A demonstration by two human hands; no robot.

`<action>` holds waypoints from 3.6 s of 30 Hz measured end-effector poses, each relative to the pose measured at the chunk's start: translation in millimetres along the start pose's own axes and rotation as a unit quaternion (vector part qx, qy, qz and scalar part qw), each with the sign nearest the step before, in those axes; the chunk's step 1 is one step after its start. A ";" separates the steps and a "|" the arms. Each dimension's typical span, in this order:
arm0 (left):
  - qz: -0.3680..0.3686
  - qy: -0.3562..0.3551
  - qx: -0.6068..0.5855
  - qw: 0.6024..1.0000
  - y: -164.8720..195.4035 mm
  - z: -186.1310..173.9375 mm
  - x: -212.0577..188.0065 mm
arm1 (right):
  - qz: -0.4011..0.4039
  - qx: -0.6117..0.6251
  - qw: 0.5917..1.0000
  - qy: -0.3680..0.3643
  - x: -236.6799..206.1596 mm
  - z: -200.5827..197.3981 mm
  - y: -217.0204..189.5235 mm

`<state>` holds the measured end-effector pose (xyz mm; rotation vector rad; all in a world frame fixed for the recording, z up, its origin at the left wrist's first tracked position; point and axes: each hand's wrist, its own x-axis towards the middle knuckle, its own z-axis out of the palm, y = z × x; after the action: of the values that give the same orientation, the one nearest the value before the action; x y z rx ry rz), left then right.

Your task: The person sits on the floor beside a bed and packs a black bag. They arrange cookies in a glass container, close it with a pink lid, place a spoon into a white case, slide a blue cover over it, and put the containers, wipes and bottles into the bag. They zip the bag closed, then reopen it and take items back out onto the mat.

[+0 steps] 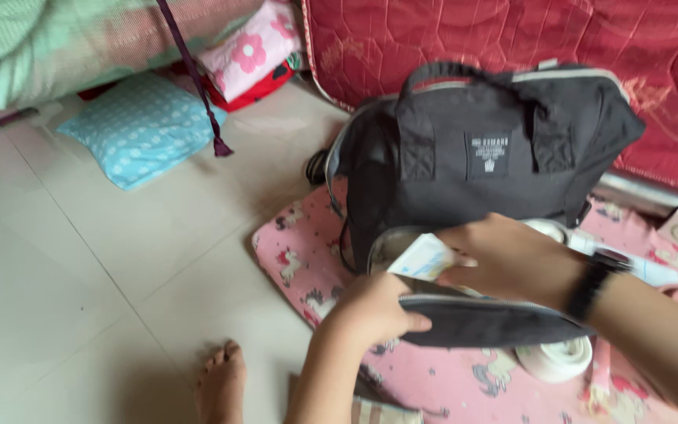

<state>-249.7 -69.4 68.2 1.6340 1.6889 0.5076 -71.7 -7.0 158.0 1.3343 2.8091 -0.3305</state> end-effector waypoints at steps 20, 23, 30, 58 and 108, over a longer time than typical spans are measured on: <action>0.065 0.032 -0.048 0.996 2.7 1.7 -2.7 | -0.132 0.108 0.982 -0.086 47.4 94.1 39.1; 0.048 0.023 -0.051 0.997 9.9 -3.9 -6.1 | -0.164 0.127 0.976 -0.072 48.7 95.0 41.4; 0.045 0.012 0.014 0.999 28.6 -8.9 -11.1 | -0.012 0.161 0.977 -0.139 36.5 74.4 30.5; 0.041 -0.079 0.356 0.930 161.5 102.3 41.7 | 0.046 0.219 0.970 0.097 -96.3 13.8 242.2; 0.067 -0.087 0.281 0.954 79.6 107.4 124.4 | 0.328 0.141 0.934 0.006 -47.9 34.2 342.8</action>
<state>-109.4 39.8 26.2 2.1320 1.6868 -0.0755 219.3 160.0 66.4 2.2165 2.1826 -0.7028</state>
